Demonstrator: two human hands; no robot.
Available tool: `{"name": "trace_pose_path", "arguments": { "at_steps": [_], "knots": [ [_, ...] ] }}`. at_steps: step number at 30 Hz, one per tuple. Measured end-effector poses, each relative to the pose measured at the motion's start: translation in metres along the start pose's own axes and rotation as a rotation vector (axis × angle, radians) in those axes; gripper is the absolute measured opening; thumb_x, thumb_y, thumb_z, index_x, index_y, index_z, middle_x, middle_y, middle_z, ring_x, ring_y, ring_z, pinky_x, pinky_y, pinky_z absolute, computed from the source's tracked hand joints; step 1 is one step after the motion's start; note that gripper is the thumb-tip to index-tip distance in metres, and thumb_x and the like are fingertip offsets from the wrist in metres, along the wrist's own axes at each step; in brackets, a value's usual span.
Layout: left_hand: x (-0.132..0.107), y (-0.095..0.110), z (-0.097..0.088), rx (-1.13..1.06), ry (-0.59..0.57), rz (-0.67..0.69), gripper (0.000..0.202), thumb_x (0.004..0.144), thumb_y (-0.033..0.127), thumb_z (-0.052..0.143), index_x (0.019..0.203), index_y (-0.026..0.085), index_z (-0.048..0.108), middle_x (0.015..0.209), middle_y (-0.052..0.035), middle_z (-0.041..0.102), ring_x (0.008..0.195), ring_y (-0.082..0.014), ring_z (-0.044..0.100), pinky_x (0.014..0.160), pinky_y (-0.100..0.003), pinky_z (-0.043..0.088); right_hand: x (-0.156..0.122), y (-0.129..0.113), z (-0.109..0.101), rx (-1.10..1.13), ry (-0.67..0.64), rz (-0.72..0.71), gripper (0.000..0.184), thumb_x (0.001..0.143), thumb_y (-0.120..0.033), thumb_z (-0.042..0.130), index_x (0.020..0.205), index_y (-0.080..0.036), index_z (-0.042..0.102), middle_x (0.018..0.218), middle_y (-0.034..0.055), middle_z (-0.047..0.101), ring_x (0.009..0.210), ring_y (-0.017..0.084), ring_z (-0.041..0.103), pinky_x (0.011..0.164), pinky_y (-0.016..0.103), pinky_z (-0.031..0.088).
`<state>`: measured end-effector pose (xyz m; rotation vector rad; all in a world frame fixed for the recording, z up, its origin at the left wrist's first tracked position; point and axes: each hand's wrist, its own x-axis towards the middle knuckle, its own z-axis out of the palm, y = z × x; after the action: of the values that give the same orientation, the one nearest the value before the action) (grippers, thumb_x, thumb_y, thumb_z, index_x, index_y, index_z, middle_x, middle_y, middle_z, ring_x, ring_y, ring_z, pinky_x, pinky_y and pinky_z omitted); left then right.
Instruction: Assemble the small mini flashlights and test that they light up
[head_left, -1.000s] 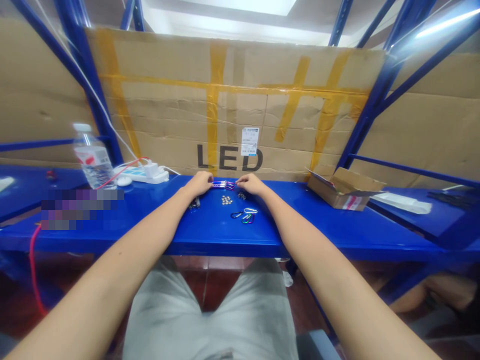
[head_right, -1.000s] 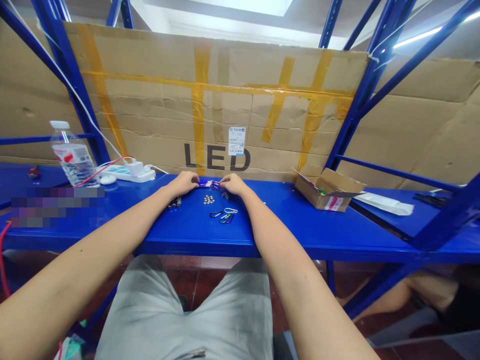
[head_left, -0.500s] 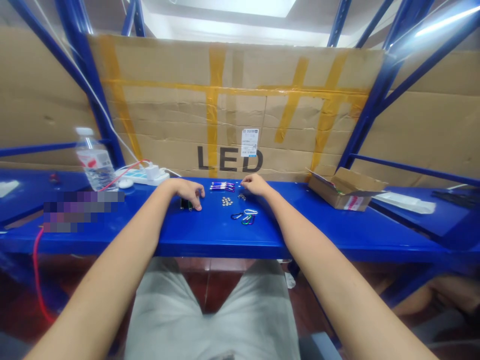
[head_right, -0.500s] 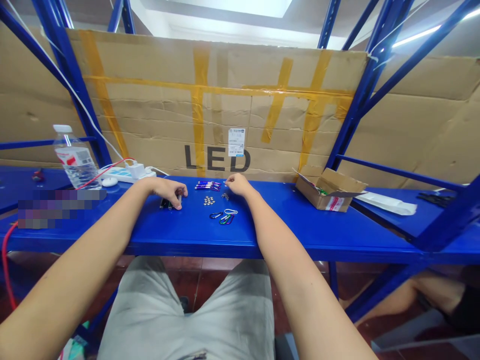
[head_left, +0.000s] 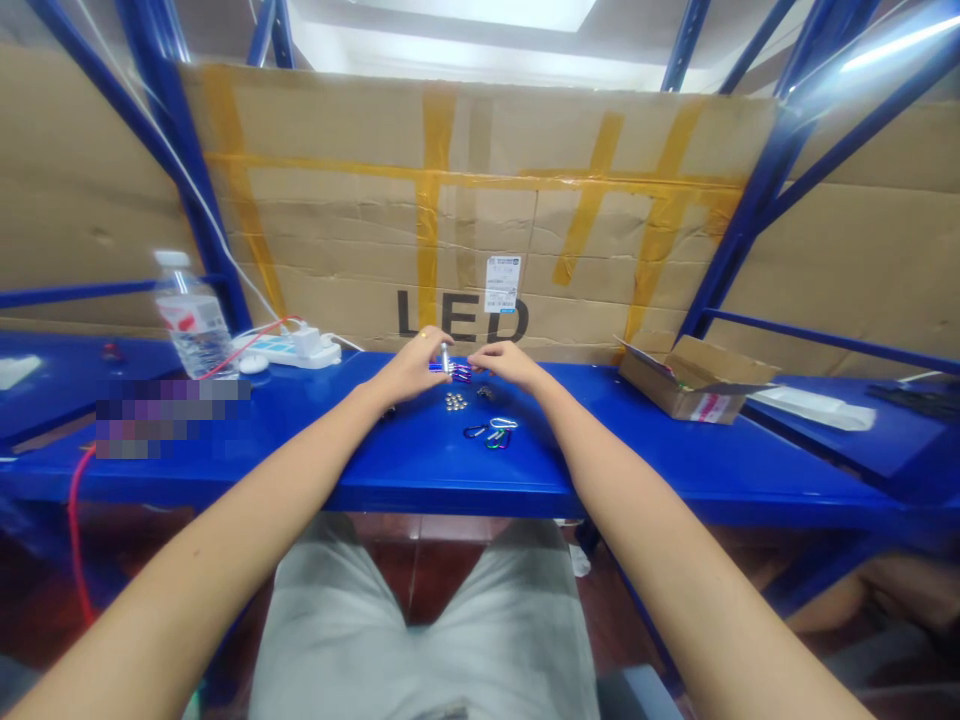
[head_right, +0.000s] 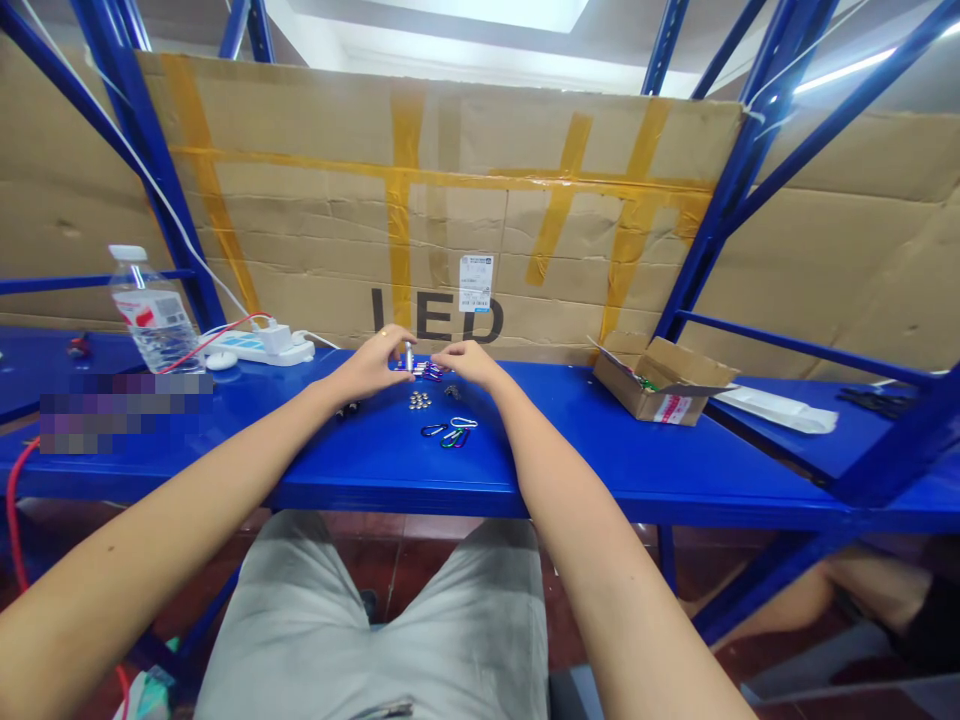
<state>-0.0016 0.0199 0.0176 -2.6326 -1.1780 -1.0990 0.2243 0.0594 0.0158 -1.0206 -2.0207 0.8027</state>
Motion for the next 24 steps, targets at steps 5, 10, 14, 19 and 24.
{"name": "trace_pose_path", "arguments": {
  "at_steps": [5, 10, 14, 19, 24],
  "knots": [
    [0.005, 0.021, 0.019, -0.06, 0.108, 0.264, 0.04, 0.083, 0.016, 0.07, 0.119, 0.019, 0.053, 0.123, -0.0114, 0.053, 0.115, -0.0229, 0.056, 0.101, -0.038, 0.048, -0.008, -0.017, 0.009, 0.185, -0.121, -0.101, 0.034, 0.066, -0.044, 0.079, 0.075, -0.012, 0.071, 0.065, -0.0008, 0.061, 0.065, 0.012, 0.051, 0.065, 0.028, 0.039],
    [0.002, 0.01, 0.023, -0.033, 0.118, 0.044, 0.042, 0.083, 0.027, 0.073, 0.121, 0.016, 0.058, 0.122, -0.0132, 0.058, 0.109, -0.0248, 0.06, 0.1, -0.042, 0.05, -0.004, -0.014, 0.004, 0.195, -0.016, -0.047, 0.022, 0.066, -0.025, 0.077, 0.082, -0.011, 0.072, 0.069, -0.0001, 0.065, 0.067, 0.013, 0.056, 0.069, 0.028, 0.045],
    [-0.004, -0.001, 0.021, 0.0, -0.157, -0.049, 0.014, 0.088, 0.022, 0.058, 0.088, 0.018, 0.072, 0.093, -0.0056, 0.07, 0.092, -0.0215, 0.066, 0.093, -0.036, 0.052, -0.001, -0.008, -0.001, 0.129, 0.05, 0.025, 0.018, 0.067, -0.014, 0.076, 0.084, -0.012, 0.072, 0.068, 0.001, 0.067, 0.065, 0.013, 0.058, 0.068, 0.027, 0.048],
    [-0.005, 0.008, 0.021, -0.069, -0.284, -0.017, 0.034, 0.079, 0.007, 0.049, 0.089, 0.021, 0.078, 0.101, -0.0012, 0.077, 0.097, -0.0183, 0.068, 0.096, -0.029, 0.05, -0.001, -0.005, -0.001, 0.054, 0.013, 0.032, 0.01, 0.071, -0.012, 0.074, 0.08, -0.011, 0.072, 0.065, 0.0013, 0.067, 0.064, 0.013, 0.058, 0.063, 0.025, 0.047],
    [-0.004, 0.016, 0.019, -0.057, -0.373, 0.066, 0.041, 0.075, 0.003, 0.045, 0.087, 0.019, 0.08, 0.097, -0.0015, 0.078, 0.094, -0.0173, 0.07, 0.096, -0.027, 0.05, -0.001, -0.006, -0.001, 0.041, 0.013, 0.038, 0.009, 0.073, -0.012, 0.073, 0.081, -0.011, 0.072, 0.065, 0.0019, 0.067, 0.062, 0.013, 0.058, 0.056, 0.024, 0.043]
  ]
}}
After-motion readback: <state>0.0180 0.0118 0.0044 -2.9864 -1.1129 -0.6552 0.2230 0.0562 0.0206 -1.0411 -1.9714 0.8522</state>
